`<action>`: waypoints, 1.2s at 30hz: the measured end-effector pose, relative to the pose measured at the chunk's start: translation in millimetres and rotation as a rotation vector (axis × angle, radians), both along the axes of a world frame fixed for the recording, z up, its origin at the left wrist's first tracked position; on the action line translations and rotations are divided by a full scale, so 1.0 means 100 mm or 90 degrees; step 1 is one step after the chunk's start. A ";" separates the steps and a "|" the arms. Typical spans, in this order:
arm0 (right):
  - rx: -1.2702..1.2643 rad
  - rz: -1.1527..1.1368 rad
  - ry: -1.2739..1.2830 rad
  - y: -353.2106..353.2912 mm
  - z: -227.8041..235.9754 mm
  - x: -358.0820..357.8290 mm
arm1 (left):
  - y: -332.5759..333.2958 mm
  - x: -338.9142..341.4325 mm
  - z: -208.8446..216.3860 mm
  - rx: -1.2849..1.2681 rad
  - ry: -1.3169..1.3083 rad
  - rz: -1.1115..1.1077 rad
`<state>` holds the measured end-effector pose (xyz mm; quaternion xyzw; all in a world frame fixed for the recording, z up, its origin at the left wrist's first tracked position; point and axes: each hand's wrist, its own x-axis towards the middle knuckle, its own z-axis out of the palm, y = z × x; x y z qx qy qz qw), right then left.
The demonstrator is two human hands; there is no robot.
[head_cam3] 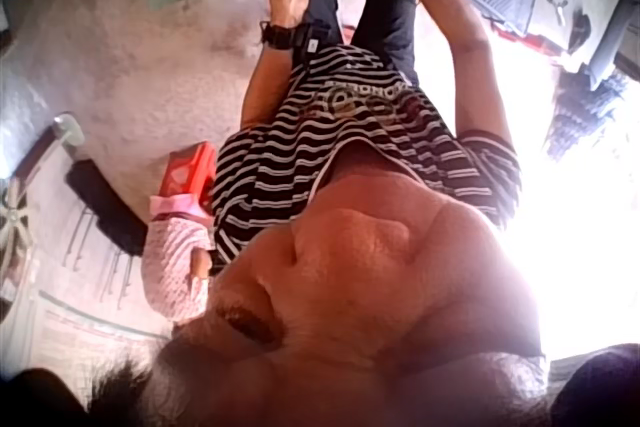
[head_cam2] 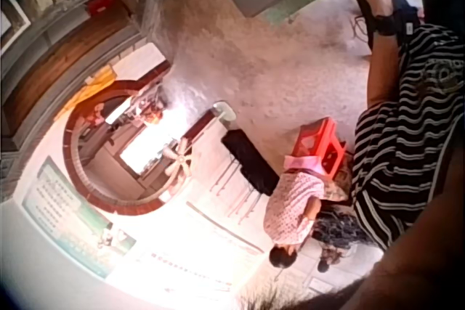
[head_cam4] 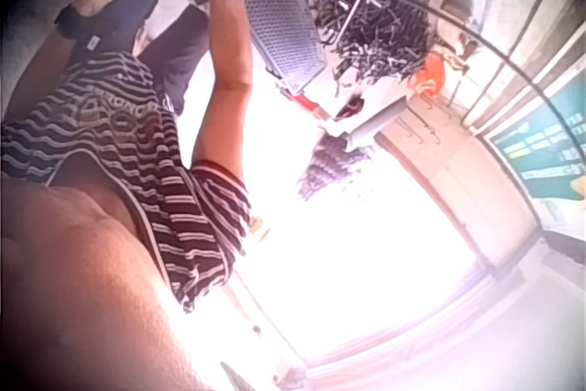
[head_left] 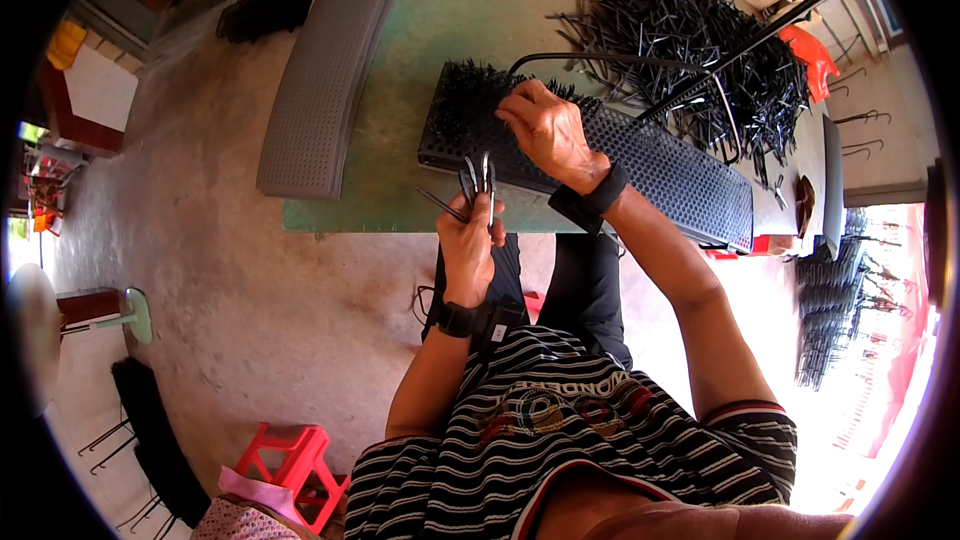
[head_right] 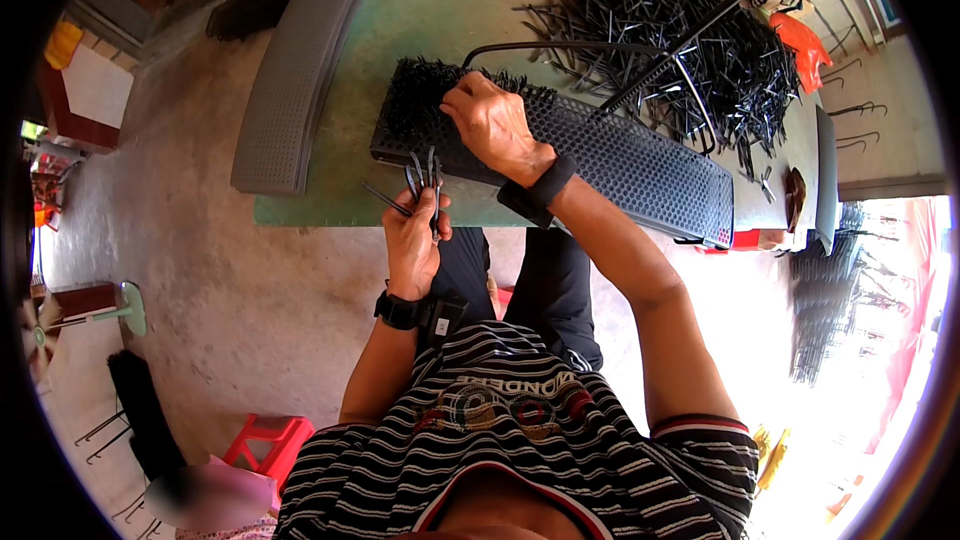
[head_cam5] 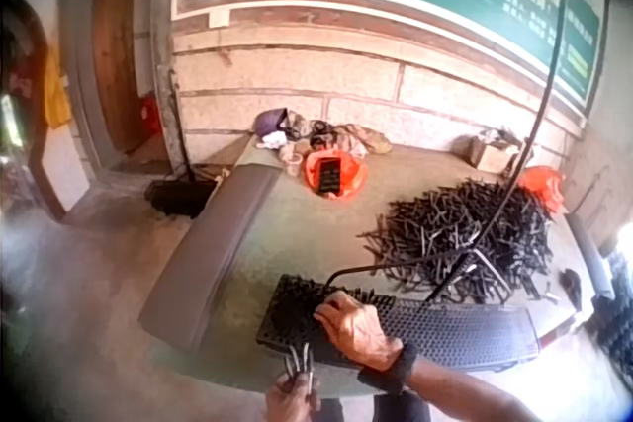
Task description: The person inserts black bristles into the holes of a perforated broom head, working one at a time. They repeatedly pick bristles from a large pile on the table and push them into the head, gradually filling the surface.
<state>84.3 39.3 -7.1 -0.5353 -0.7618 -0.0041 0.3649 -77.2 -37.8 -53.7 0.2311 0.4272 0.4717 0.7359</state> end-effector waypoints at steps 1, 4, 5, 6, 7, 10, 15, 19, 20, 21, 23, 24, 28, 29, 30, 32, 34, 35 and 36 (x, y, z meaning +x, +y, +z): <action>0.018 0.014 -0.029 0.02 0.01 -0.01 | 0.00 0.00 0.02 0.001 -0.002 0.002; -0.027 -0.090 0.082 -0.12 0.13 -0.07 | -0.01 0.00 0.07 0.009 -0.021 0.003; -0.125 -0.049 0.098 -0.18 0.11 -0.06 | -0.01 0.00 0.08 0.012 -0.030 0.003; -0.222 -0.008 0.113 -0.24 0.07 -0.03 | 0.00 0.00 0.10 0.012 -0.032 0.000; -0.319 0.031 0.127 -0.30 0.05 -0.01 | 0.00 0.01 0.12 0.012 -0.036 -0.006; -0.480 -0.002 0.385 -0.39 0.14 -0.03 | 0.00 0.04 0.11 0.004 -0.043 -0.015; -0.294 -0.070 0.578 -0.33 0.30 -0.06 | 0.00 0.05 0.04 -0.002 -0.012 -0.024; -0.077 -0.090 0.460 -0.26 0.20 -0.12 | 0.01 0.04 0.03 -0.007 -0.007 -0.028; -0.070 -0.084 0.443 -0.24 0.17 -0.13 | 0.01 0.03 0.04 -0.009 -0.006 -0.028; -0.062 -0.078 0.426 -0.21 0.14 -0.13 | 0.01 0.02 0.04 -0.009 -0.003 -0.028; -0.059 -0.073 0.393 -0.19 0.09 -0.14 | 0.01 0.01 0.05 -0.007 0.004 -0.027; -0.063 -0.075 0.377 -0.18 0.08 -0.14 | 0.01 0.00 0.06 -0.007 0.006 -0.027; -0.079 -0.052 0.349 -0.16 0.00 -0.15 | 0.02 -0.01 0.09 -0.004 0.010 -0.024; -0.063 -0.032 0.263 -0.14 0.00 -0.13 | 0.02 -0.01 0.09 -0.003 0.010 -0.024; -0.047 -0.012 0.177 -0.12 0.00 -0.10 | 0.01 -0.01 0.09 -0.004 0.010 -0.023; -0.029 0.009 0.069 -0.10 0.03 -0.10 | 0.01 -0.01 0.11 -0.006 0.012 -0.023; -0.032 0.004 0.007 -0.11 0.03 -0.09 | 0.02 -0.02 0.12 -0.005 0.013 -0.025; -0.032 0.002 -0.023 -0.11 0.04 -0.07 | 0.02 -0.02 0.12 -0.004 0.014 -0.025; -0.038 -0.035 -0.028 -0.14 0.05 -0.07 | 0.03 -0.01 0.13 0.003 0.007 -0.028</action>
